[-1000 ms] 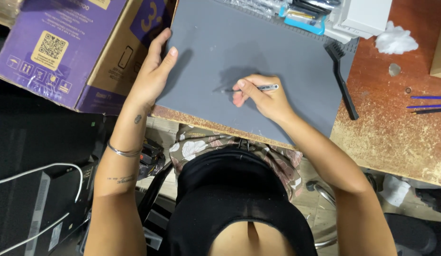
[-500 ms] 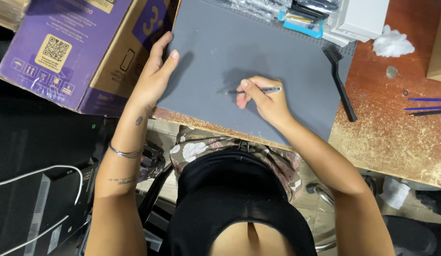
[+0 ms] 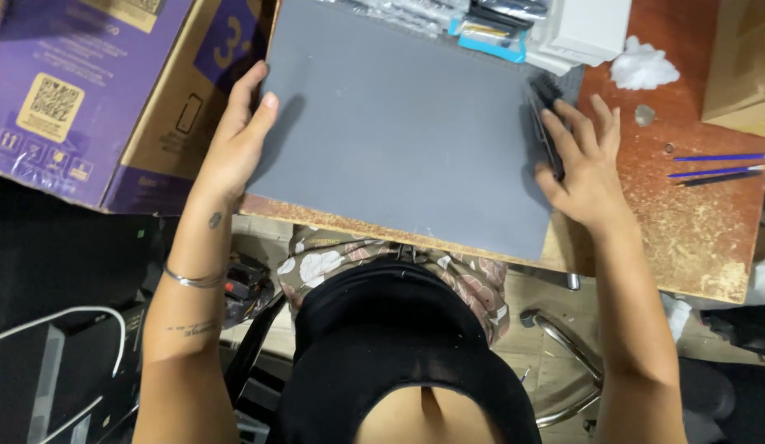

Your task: Cleaning a smartphone screen with a cloth and then tidying the repair mat using a brush and tweezers.

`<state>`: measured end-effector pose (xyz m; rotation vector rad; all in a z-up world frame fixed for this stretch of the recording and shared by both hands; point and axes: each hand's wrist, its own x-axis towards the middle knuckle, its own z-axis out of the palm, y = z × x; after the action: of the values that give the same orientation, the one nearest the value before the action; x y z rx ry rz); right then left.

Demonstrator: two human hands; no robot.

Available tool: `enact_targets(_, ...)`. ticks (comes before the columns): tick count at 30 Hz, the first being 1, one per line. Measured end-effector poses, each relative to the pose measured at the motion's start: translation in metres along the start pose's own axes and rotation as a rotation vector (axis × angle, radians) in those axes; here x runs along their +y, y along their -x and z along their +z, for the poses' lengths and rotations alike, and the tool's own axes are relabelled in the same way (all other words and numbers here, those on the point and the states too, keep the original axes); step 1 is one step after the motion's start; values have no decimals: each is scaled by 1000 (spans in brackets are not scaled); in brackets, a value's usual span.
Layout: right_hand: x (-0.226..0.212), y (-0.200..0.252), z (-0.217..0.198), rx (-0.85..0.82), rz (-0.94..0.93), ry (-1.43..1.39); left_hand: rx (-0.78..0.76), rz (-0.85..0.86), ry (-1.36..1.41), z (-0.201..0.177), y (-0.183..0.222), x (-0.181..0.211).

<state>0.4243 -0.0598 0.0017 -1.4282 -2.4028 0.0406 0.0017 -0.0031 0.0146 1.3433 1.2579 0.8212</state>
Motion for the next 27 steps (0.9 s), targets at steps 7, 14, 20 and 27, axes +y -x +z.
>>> enact_targets(7,34,41,3,20,270,248,-14,27,-19,0,-2,-5)
enact_targets(14,31,46,-9,133,512,31,-15,31,-27,0,-5,-4)
enact_targets(20,-45,2,-26,-14,581,-195,-13,42,-51,-1,-3,-9)
enact_targets(27,-88,21,-33,-358,306,-373,-12,12,-55,1,-3,-3)
